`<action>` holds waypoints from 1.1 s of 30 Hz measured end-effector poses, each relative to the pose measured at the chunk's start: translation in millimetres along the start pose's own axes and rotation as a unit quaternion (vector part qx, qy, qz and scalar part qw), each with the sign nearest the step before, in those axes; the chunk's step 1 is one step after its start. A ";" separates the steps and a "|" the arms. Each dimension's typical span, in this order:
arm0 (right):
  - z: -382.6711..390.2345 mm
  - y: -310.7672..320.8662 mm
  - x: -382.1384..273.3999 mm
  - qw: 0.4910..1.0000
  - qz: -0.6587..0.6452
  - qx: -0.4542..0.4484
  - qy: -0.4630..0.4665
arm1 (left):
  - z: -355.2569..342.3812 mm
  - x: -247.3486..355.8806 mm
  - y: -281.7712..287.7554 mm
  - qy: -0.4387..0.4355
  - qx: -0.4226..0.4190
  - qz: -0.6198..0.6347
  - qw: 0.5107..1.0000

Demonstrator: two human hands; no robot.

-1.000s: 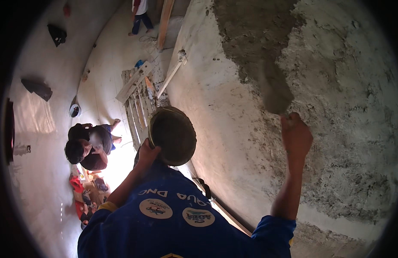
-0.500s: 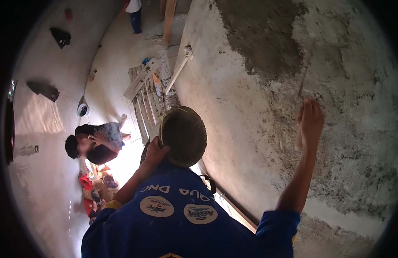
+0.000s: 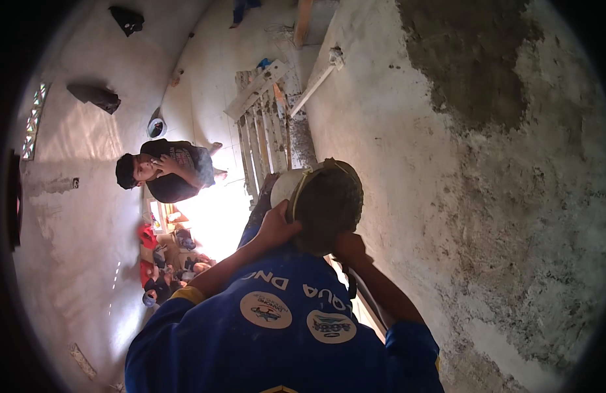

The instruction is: The person applies a cement mixture to an unfinished wall using a trowel and a bucket while standing on a scaffold.

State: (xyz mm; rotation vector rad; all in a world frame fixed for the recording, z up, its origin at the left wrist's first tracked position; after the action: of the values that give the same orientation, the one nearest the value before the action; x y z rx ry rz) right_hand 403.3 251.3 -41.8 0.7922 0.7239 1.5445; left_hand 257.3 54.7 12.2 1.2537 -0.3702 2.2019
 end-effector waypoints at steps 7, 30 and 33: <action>22.2 35.4 -15.9 0.992 -0.102 -0.037 -0.063 | -2.0 8.1 7.2 -0.049 0.031 -0.056 0.997; 170.4 237.0 243.7 0.771 -0.437 0.325 -0.331 | -23.5 -18.3 54.8 -0.054 0.163 0.148 0.974; 101.8 209.8 233.0 0.790 -0.487 0.190 -0.320 | -24.8 -1.8 38.3 -0.007 0.128 0.125 0.984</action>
State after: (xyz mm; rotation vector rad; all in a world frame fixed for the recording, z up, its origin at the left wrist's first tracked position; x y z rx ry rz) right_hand 349.8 460.5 207.2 0.9388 0.7412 0.1474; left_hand 217.7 35.8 -0.6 1.4242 -0.2674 2.5196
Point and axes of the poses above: each hand's wrist, its own z-axis away from the middle knuckle, its own y-axis out of the back of the hand, x = y × z, the point moved 5 cm from there along -z, towards the middle knuckle, and after that the axes turned 14 degrees about z, right-handed, at the moved point
